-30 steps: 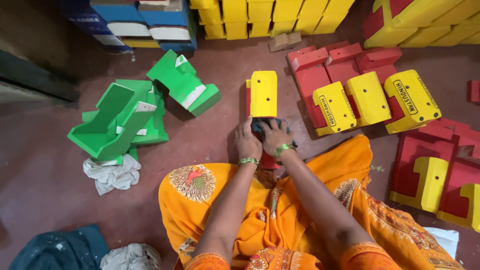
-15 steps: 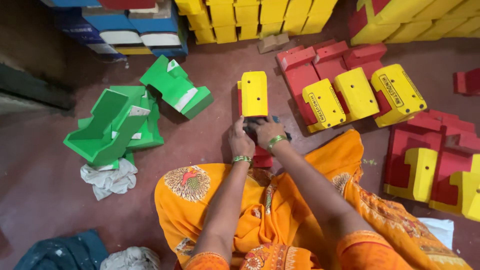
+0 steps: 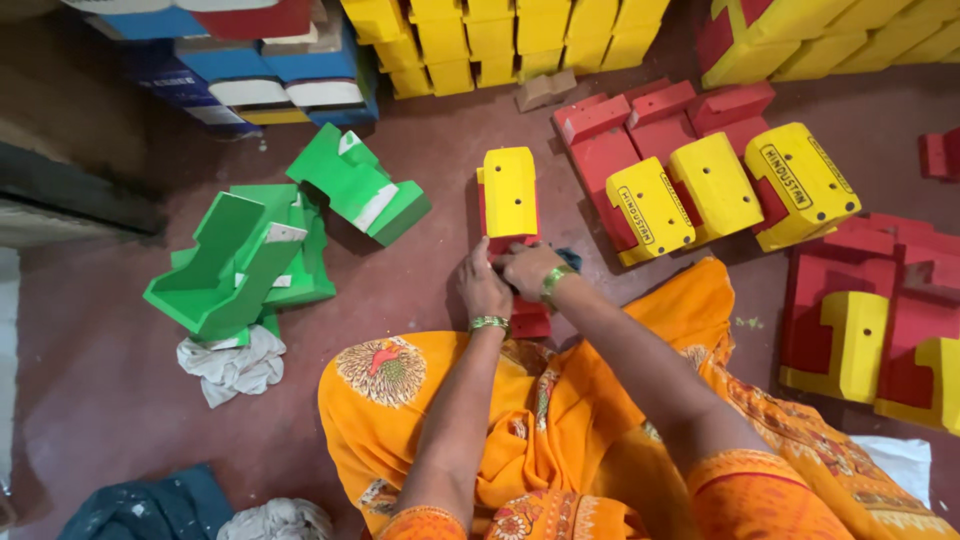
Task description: The person sits on the floor and wipes red and yellow plastic parts with a blue cloth. They handle the parts one at a time, turning them over to wipe multiple sides and edges, then place them back on the floor.
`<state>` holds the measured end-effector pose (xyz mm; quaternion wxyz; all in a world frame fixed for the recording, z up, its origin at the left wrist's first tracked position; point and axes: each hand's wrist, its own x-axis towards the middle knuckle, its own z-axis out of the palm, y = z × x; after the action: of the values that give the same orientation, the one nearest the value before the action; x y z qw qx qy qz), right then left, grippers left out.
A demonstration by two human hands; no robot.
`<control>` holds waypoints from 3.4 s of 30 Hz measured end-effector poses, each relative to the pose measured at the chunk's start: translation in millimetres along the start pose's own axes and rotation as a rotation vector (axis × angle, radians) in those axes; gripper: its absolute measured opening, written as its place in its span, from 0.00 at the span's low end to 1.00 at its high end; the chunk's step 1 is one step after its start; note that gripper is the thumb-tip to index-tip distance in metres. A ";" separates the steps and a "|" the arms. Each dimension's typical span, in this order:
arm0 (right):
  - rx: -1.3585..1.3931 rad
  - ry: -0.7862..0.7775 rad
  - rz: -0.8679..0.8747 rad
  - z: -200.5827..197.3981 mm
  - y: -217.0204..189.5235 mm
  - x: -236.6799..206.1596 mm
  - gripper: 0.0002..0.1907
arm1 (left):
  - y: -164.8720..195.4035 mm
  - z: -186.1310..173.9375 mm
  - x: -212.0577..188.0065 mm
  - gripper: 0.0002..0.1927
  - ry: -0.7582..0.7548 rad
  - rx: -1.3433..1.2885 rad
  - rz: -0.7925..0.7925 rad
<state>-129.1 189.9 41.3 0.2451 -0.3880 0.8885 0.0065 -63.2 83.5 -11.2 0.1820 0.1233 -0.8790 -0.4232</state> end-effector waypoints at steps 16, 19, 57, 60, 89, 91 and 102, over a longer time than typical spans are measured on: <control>0.281 0.711 0.323 43.6 9.3 -95.0 0.21 | 3.9 -1.0 -9.1 0.24 -0.013 0.059 0.000; 0.231 0.807 0.219 63.0 -7.4 -95.9 0.26 | 2.9 0.3 -11.3 0.20 -0.004 0.096 0.062; 0.344 0.779 0.575 -13.3 128.4 84.1 0.12 | -21.9 28.4 10.8 0.41 -0.247 0.249 -0.104; 0.223 0.756 0.498 -9.0 126.9 79.4 0.18 | -20.9 27.3 9.5 0.41 -0.244 0.244 -0.112; 0.234 0.142 0.486 70.0 -62.0 -135.2 0.38 | 7.6 -19.4 -35.8 0.30 -0.698 0.496 0.495; 0.212 0.181 0.482 70.7 -61.6 -137.7 0.34 | 12.1 -21.1 -35.6 0.30 -0.670 0.560 0.547; 0.755 0.824 0.376 59.7 -23.6 -145.6 0.25 | 6.8 -38.8 -30.6 0.22 -0.440 -0.576 0.072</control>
<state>-2.8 285.4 57.1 -0.0043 -0.0800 0.9048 -0.4183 -19.5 71.8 10.0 0.0305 -0.0582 -0.7456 -0.6631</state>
